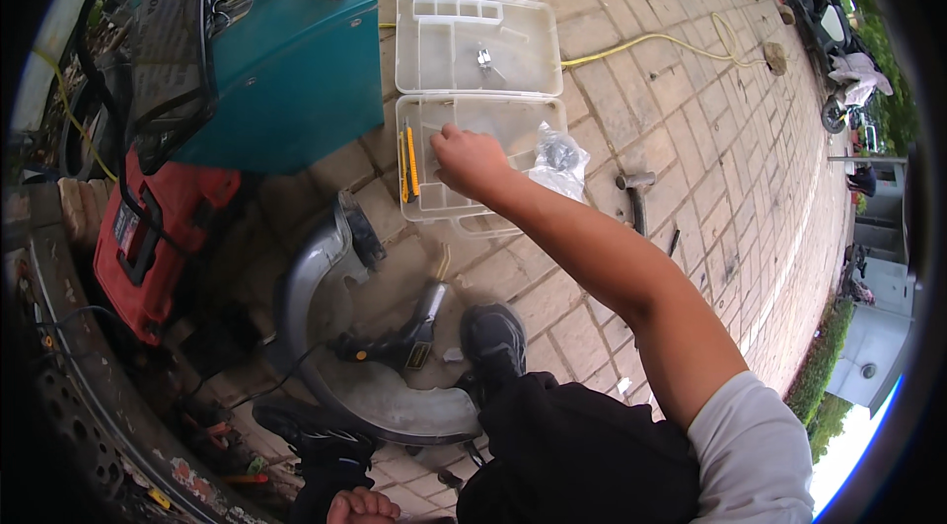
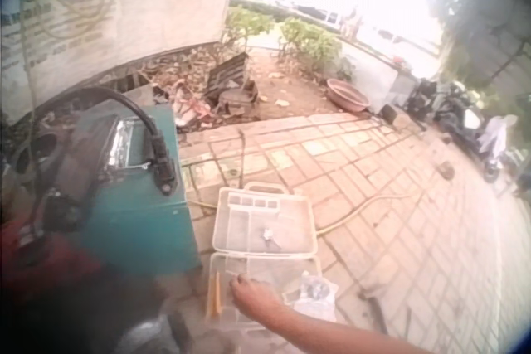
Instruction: The person sits on the ground and selects small metal fasteners from a compartmentalized plastic case. They then use a heat gun to apply heat to a grey scooter fender, moving the nozzle along its surface. The person handles the fasteners and the fender throughout the clip.
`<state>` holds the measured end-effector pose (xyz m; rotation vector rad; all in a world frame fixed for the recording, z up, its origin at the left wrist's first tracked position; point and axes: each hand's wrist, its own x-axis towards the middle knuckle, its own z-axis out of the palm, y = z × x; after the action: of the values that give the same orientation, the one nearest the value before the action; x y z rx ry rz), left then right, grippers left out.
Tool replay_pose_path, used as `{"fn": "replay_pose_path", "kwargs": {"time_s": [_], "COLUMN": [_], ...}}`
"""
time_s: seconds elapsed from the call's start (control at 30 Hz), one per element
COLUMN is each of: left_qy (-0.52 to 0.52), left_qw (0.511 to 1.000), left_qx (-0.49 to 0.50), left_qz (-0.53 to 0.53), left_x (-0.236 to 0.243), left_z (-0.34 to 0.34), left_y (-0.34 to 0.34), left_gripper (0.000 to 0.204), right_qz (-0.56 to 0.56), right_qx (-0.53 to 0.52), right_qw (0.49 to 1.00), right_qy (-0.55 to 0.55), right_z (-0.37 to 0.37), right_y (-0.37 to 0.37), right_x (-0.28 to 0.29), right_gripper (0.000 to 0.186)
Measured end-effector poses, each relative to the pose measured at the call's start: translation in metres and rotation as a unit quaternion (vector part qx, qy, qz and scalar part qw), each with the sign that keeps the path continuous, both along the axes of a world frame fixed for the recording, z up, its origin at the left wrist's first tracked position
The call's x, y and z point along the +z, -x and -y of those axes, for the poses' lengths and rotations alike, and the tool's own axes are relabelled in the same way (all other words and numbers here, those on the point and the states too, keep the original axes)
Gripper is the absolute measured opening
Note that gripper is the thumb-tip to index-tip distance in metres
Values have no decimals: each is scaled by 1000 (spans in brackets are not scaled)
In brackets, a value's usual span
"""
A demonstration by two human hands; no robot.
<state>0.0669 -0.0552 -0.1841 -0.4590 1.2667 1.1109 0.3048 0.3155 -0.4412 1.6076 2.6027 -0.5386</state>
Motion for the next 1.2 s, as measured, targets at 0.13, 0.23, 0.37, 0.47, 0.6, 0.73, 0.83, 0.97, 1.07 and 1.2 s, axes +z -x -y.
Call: {"fn": "replay_pose_path", "kwargs": {"time_s": [0.13, 0.23, 0.37, 0.47, 0.6, 0.73, 0.83, 0.97, 1.07, 1.2], "left_qy": [14, 11, 8, 13, 14, 18, 17, 13, 19, 22], "left_qw": [1000, 1000, 1000, 1000, 1000, 1000, 1000, 1000, 1000, 1000], "left_qx": [5, 2, 4, 8, 8, -1, -4, -2, 4, 10], "left_qz": [2, 5, 4, 4, 6, 7, 9, 13, 9, 11], "left_x": [-1, -1, -1, -1, -2, -3, -3, -4, -4, -5], "left_z": [1, 1, 0, 0, 0, -1, -1, -1, -1, 0], "left_y": [0, 1, 1, 1, 0, -2, -2, -1, -2, -2], "left_gripper": [29, 28, 28, 28, 28, 29, 29, 29, 29, 29], "right_qz": [44, 32, -88, -219, -222, -143, -114, -50, 4, 13], "right_qx": [12, 12, -24, -59, -134, -129, -91, -67, -61, -72], "right_qw": [999, 999, 996, 974, 966, 981, 989, 996, 998, 997], "right_qy": [2, 16, 10, -25, -8, -15, -19, -20, -5, 1], "right_z": [-1, -1, 2, 8, 20, 31, 30, 21, 16, 11], "right_y": [9, 7, -3, -17, -38, -43, -35, -19, -12, -7], "right_x": [-5, -7, -9, -8, -4, -3, -3, -3, -3, -7], "right_gripper": [12, 9, 19, 19, 18, 8, 8, 11, 15, 15]}}
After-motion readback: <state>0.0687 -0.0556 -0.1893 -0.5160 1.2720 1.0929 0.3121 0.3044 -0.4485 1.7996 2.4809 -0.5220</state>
